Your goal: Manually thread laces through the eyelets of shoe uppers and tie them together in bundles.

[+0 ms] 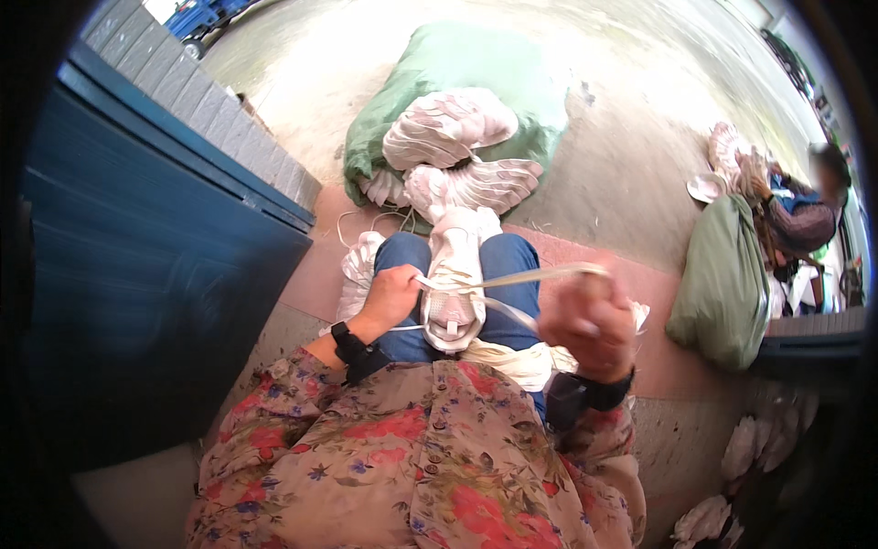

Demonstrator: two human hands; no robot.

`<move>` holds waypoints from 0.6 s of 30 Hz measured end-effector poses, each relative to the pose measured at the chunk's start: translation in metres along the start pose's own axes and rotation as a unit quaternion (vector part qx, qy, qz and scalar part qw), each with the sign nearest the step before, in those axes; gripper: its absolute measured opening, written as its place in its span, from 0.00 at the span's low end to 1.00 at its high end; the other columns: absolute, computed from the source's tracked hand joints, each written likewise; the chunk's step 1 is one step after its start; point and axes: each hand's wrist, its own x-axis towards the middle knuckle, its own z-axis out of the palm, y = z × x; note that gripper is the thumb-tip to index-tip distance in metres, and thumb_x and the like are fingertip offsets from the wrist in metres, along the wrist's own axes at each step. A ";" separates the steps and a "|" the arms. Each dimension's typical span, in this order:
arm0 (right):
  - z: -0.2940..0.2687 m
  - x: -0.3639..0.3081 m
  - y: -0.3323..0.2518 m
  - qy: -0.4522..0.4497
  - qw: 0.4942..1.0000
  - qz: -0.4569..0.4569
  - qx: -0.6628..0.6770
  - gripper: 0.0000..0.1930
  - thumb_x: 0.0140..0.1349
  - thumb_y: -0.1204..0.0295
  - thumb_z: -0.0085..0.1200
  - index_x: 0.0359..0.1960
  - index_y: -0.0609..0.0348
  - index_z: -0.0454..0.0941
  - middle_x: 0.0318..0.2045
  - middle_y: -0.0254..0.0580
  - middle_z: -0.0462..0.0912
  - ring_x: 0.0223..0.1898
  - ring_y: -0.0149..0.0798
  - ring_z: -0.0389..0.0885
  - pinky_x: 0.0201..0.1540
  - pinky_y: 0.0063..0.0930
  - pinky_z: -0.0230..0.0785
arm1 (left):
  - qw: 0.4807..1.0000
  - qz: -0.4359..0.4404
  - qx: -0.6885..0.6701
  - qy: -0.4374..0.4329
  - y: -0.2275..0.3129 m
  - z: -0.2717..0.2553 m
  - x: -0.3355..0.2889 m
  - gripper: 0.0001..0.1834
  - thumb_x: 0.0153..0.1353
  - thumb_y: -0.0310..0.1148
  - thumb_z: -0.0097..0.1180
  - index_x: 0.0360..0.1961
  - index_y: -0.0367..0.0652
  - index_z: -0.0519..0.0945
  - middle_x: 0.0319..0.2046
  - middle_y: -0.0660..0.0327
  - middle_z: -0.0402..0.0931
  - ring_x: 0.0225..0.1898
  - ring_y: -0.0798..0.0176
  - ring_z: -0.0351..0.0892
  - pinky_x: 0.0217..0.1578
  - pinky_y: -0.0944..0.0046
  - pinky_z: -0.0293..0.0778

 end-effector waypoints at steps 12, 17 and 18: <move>-0.046 -0.046 -0.036 0.046 0.988 -0.144 0.013 0.16 0.66 0.72 0.31 0.55 0.58 0.60 0.15 0.26 0.54 0.11 0.21 0.47 0.18 0.19 0.44 | 0.991 -0.070 -0.113 -0.009 -0.016 -0.032 -0.002 0.08 0.52 0.30 0.50 0.28 0.35 0.77 0.22 0.51 0.76 0.25 0.57 0.77 0.28 0.63 0.71; -0.033 -0.035 -0.031 0.066 0.991 -0.116 -0.013 0.19 0.64 0.71 0.36 0.58 0.52 0.56 0.15 0.25 0.54 0.11 0.20 0.48 0.19 0.20 0.45 | 0.959 -0.035 -0.201 -0.199 -0.004 -0.040 -0.014 0.09 0.52 0.30 0.50 0.28 0.35 0.78 0.19 0.55 0.76 0.22 0.62 0.76 0.26 0.65 0.71; -0.025 -0.025 -0.028 0.077 0.992 -0.095 -0.012 0.13 0.62 0.71 0.39 0.49 0.47 0.62 0.15 0.23 0.55 0.11 0.20 0.49 0.18 0.20 0.47 | 0.942 -0.021 -0.220 -0.252 0.007 -0.041 -0.017 0.10 0.52 0.31 0.51 0.30 0.34 0.78 0.19 0.57 0.77 0.24 0.64 0.76 0.28 0.67 0.71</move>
